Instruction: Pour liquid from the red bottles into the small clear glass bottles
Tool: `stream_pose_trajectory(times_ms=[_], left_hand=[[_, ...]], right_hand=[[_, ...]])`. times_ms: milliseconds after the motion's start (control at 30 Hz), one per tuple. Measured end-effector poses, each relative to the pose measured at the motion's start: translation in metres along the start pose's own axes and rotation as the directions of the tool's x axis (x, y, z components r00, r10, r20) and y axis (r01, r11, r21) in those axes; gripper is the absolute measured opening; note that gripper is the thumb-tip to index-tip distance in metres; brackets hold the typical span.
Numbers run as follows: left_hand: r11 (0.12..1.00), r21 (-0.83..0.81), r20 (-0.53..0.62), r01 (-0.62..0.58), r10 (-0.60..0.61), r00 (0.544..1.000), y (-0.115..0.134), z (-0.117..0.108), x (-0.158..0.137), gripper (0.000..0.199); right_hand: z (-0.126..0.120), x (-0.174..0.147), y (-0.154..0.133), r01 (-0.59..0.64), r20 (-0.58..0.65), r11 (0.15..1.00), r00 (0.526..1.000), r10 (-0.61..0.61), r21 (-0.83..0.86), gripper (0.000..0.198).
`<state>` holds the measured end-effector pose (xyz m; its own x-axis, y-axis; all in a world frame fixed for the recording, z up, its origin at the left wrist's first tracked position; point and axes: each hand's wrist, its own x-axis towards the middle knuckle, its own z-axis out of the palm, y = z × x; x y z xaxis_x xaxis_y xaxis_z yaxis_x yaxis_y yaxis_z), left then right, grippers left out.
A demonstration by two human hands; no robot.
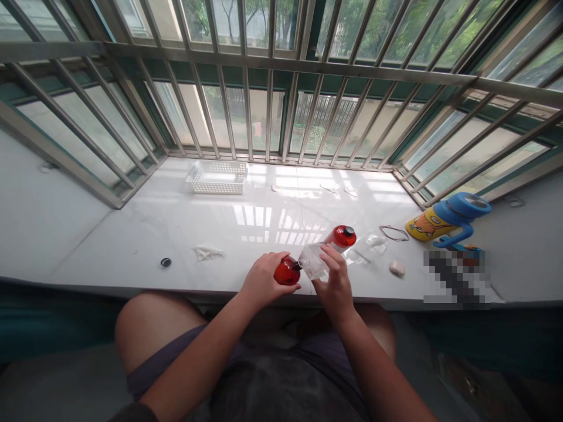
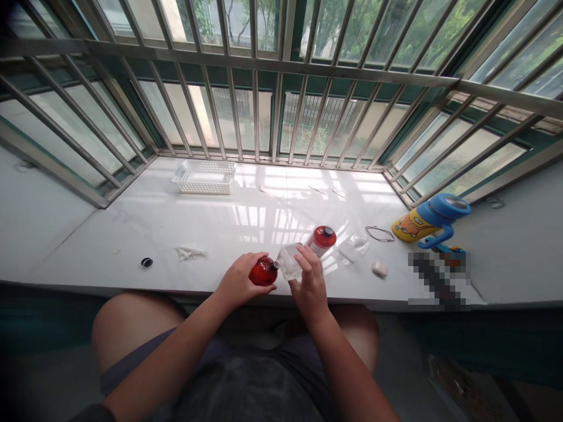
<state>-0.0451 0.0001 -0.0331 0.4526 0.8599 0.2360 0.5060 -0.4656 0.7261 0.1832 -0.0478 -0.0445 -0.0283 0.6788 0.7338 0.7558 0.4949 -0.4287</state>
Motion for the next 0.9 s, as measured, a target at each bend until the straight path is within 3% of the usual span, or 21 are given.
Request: stream_pose_trajectory(times_ms=[900], left_hand=[[1.000,-0.026,-0.027,0.003,-0.004,1.000,-0.0049,0.0001,-0.0009,0.080]], right_hand=[[-0.0006,0.0073,-0.0027,0.054,-0.011,0.998,0.998,-0.054,-0.037,0.062]])
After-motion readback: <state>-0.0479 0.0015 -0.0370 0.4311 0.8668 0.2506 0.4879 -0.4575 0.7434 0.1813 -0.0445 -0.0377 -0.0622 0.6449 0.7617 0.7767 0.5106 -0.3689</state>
